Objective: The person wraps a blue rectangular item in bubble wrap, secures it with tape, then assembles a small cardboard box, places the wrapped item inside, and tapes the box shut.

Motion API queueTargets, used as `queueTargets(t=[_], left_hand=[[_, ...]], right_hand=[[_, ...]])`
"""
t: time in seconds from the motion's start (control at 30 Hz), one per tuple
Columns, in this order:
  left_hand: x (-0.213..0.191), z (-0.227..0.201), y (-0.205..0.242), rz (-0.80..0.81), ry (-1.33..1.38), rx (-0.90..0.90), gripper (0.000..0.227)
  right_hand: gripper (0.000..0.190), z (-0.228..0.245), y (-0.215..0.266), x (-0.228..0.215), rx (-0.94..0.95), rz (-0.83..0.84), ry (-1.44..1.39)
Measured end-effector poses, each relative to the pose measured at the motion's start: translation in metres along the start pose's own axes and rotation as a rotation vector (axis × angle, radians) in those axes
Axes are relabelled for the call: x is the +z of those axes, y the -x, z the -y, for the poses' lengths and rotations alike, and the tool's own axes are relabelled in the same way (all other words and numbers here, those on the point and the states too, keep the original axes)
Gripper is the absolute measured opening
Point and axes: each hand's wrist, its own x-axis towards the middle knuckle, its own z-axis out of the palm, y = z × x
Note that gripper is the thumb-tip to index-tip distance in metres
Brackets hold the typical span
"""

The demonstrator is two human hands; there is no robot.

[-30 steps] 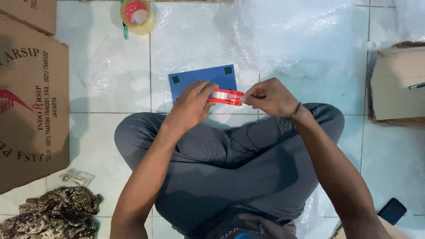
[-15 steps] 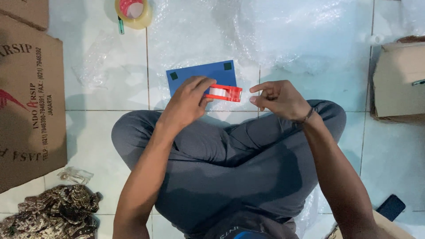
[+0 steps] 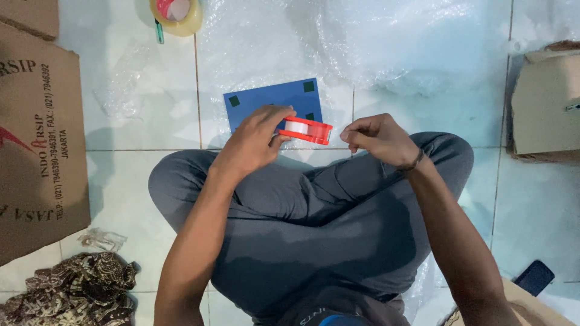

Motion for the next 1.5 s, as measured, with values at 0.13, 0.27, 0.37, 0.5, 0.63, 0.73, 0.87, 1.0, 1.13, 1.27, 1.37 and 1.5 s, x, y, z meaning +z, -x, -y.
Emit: queueTargets(t=[0.13, 0.27, 0.37, 0.5, 0.63, 0.73, 0.87, 1.0, 1.13, 1.27, 1.37, 1.5], left_hand=[[0.003, 0.009, -0.001, 0.000, 0.000, 0.030, 0.047], [0.004, 0.010, -0.001, -0.015, 0.008, 0.022, 0.047], [0.006, 0.012, -0.002, -0.025, 0.002, 0.033, 0.047], [0.007, 0.012, -0.003, -0.030, -0.009, 0.032, 0.047], [0.006, 0.008, -0.002, -0.043, -0.002, 0.019, 0.045], [0.006, 0.007, -0.003, -0.052, 0.009, 0.035, 0.046], [0.006, 0.004, -0.002, -0.060, 0.073, 0.036, 0.045], [0.011, 0.012, -0.001, -0.083, 0.196, 0.054, 0.044], [0.014, 0.013, -0.001, -0.103, 0.257, 0.106, 0.043], [0.013, 0.007, 0.000, -0.130, 0.283, 0.120, 0.045], [0.012, 0.007, -0.001, -0.141, 0.310, 0.136, 0.046], [0.016, 0.010, -0.001, -0.148, 0.358, 0.156, 0.049]], right_hand=[[0.029, -0.011, 0.001, 0.010, -0.026, -0.063, -0.036], [0.031, 0.009, 0.005, 0.023, -0.005, -0.191, -0.050], [0.033, 0.001, 0.002, 0.028, -0.018, -0.230, -0.082], [0.032, -0.001, 0.001, 0.034, -0.051, -0.267, -0.119], [0.031, 0.006, 0.007, 0.037, -0.050, -0.293, -0.126], [0.033, 0.001, 0.007, 0.037, -0.044, -0.302, -0.118], [0.032, -0.001, 0.005, 0.043, -0.055, -0.327, -0.126], [0.028, 0.004, 0.005, 0.055, -0.185, -0.330, -0.548], [0.028, -0.015, 0.000, 0.062, -0.186, -0.389, -0.726], [0.028, 0.012, 0.005, 0.069, -0.249, -0.434, -0.806], [0.028, 0.002, 0.002, 0.070, -0.269, -0.445, -0.827], [0.027, -0.014, 0.000, 0.069, -0.259, -0.440, -0.834]])
